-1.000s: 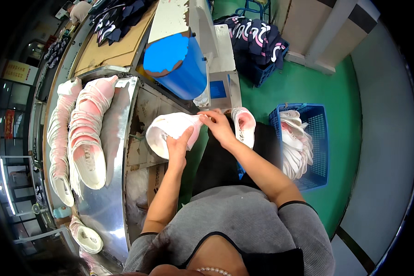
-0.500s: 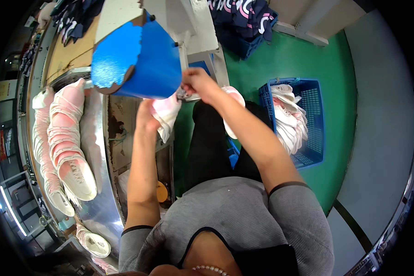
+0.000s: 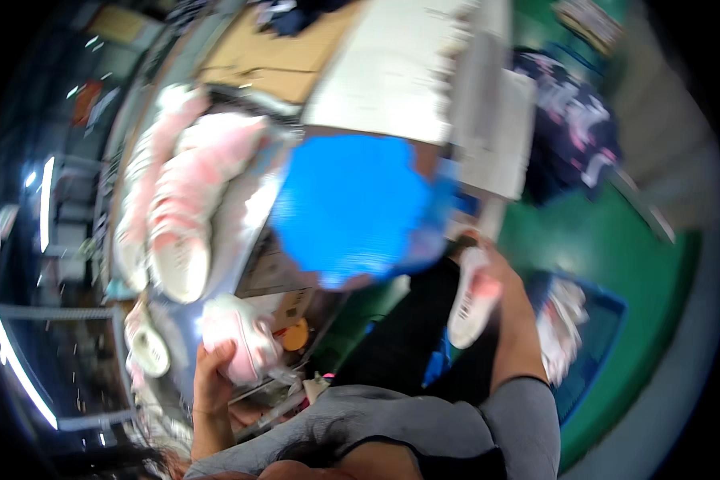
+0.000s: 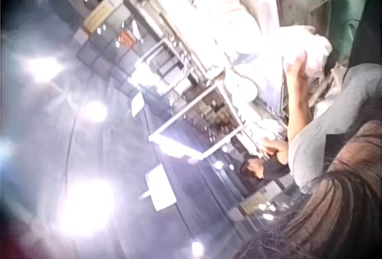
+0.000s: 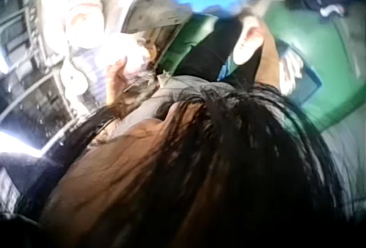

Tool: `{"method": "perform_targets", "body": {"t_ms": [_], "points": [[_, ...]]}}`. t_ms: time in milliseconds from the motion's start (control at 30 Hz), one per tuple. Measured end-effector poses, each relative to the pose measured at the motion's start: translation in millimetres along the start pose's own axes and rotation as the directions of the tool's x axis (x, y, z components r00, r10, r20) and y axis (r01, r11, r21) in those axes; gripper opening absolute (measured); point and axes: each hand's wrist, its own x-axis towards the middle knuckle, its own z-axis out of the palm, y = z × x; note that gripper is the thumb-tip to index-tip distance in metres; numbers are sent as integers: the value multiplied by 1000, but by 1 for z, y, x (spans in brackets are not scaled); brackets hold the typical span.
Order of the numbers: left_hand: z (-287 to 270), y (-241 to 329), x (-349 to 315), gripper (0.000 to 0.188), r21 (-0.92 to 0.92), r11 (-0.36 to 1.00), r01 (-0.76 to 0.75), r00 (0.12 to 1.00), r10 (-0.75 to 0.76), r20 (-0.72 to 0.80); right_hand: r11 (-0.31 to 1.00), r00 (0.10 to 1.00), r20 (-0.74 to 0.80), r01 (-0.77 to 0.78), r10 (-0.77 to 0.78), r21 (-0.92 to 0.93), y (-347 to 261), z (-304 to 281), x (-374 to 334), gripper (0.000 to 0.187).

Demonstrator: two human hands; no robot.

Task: The person takes pink and white sneaker components from a basket, presses them into a machine at a workbench, and stacks the processed items onto the metal table surface.

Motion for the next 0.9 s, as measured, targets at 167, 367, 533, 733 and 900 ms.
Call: {"method": "perform_targets", "body": {"t_ms": [167,367,533,733,900], "points": [[-105,-48,69,44,131,887,-444,596,401,-695,977,977,-141,-177,160,-121,-89,-53,-9,53],[-151,-11,237,43,55,822,-566,657,491,-571,946,796,-560,-318,227,-69,-188,-153,-51,57],[-206,6,271,56,354,559,-750,417,814,-404,974,827,-536,-54,168,222,-287,-167,-77,59],[-72,-66,87,29,50,845,-532,847,529,56,879,749,-593,30,295,476,-354,-124,-92,63],[92,-125,6,67,-60,976,-208,650,184,737,902,674,-671,13,311,431,-416,-96,-84,68]]}}
